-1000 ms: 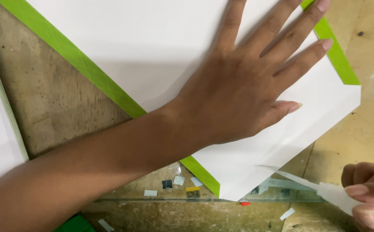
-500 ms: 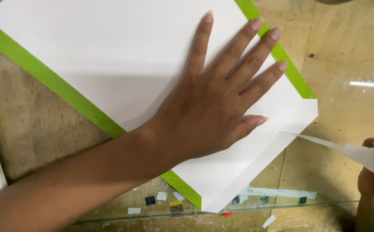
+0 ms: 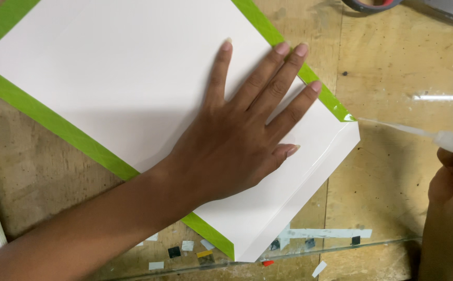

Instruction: The person applies glue to the edges of paper sheets and folds them to form boxes, using scissors to trim excess material.

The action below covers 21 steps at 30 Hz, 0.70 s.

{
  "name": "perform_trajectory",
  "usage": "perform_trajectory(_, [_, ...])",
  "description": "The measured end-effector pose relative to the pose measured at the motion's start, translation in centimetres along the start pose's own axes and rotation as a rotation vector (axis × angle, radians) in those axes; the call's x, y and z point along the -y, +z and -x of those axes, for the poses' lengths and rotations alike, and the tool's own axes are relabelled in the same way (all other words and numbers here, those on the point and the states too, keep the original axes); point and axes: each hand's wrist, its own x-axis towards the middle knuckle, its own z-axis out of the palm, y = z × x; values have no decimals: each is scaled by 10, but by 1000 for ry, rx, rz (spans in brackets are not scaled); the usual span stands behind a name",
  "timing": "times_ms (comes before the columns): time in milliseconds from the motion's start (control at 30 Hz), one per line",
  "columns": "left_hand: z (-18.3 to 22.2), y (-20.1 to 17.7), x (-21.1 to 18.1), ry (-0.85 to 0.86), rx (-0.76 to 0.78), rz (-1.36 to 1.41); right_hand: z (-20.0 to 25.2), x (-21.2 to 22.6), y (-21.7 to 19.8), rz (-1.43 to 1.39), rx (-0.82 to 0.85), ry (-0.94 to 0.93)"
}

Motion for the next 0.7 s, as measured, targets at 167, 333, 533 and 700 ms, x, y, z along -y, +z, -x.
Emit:
perform_trajectory(167, [1, -7, -5, 275, -281, 272, -17, -74, 15, -728, -263, 455])
perform_trajectory(333, [12, -1, -19, 596, 26, 367, -47, -109, 31, -1113, -98, 415])
perform_trajectory(533, [18, 4, -23, 706, -91, 285, -44, -42, 33, -893, 60, 305])
perform_trajectory(700, [23, 6, -25, 665, -188, 336, -41, 8, 30, -684, 49, 179])
